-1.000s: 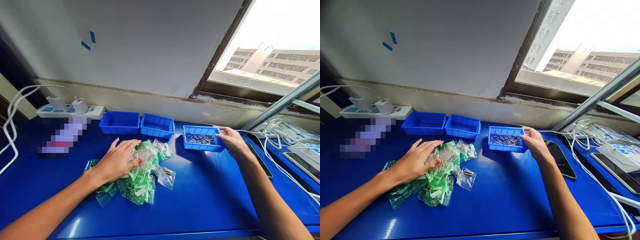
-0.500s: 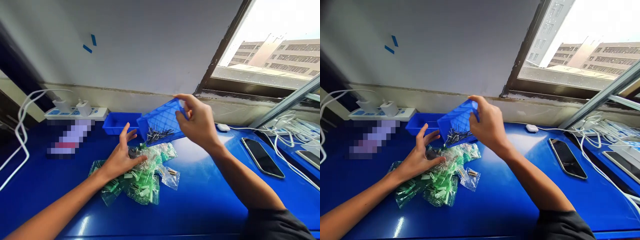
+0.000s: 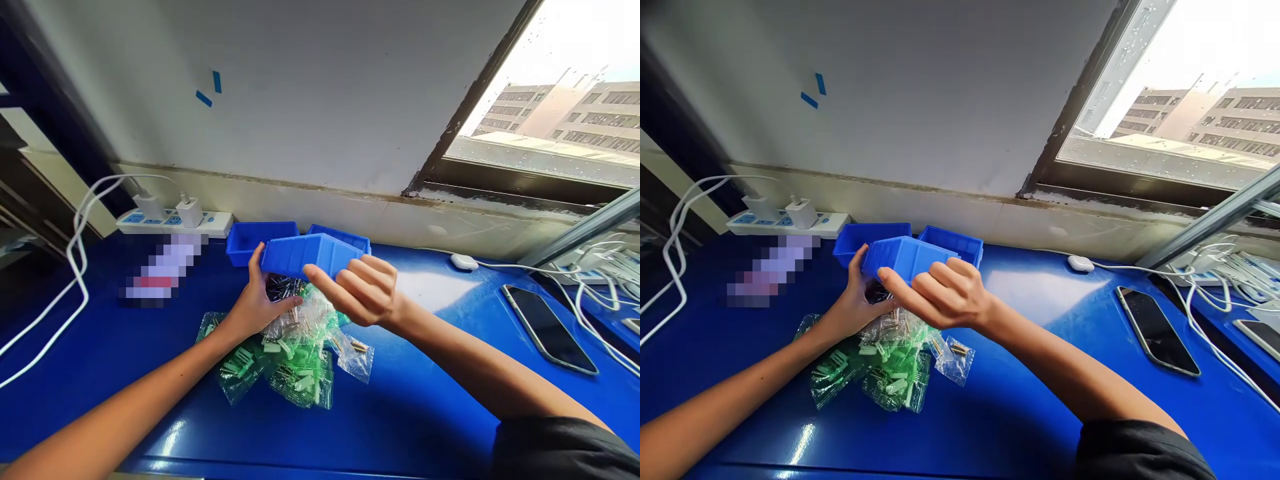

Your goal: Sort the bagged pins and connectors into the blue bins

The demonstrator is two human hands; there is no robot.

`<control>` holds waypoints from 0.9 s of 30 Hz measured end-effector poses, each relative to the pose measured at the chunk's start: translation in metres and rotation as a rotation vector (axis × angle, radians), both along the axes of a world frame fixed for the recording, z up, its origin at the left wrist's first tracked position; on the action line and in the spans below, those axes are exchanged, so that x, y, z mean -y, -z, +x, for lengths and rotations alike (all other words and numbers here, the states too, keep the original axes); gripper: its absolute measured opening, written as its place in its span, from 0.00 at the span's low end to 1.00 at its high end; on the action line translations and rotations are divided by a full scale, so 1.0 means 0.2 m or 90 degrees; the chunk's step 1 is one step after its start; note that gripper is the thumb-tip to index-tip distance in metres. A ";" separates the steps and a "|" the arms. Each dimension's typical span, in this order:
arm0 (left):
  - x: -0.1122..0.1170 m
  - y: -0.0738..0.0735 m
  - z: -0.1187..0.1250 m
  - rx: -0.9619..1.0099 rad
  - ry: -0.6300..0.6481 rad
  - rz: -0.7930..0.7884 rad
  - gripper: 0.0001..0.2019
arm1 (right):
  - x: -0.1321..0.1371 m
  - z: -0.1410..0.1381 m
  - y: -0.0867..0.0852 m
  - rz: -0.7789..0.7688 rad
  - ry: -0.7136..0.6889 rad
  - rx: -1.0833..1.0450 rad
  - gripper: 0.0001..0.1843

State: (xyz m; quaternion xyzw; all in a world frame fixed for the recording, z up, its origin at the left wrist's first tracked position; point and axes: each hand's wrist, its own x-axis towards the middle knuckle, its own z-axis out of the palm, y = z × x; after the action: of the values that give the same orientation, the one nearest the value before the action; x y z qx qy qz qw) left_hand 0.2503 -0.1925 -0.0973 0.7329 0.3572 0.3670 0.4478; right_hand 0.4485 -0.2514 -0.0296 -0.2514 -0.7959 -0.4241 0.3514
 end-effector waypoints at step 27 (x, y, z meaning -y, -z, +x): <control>0.00 0.04 -0.11 -0.386 0.064 0.208 0.23 | 0.21 0.69 0.41 -0.491 0.211 -1.230 0.15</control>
State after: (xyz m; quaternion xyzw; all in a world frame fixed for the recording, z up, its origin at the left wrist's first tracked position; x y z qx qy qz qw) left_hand 0.2279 -0.1929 -0.1058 0.8873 0.3739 0.1625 0.2155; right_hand 0.5866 -0.2936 -0.1117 -0.6832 -0.2141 0.1959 0.6701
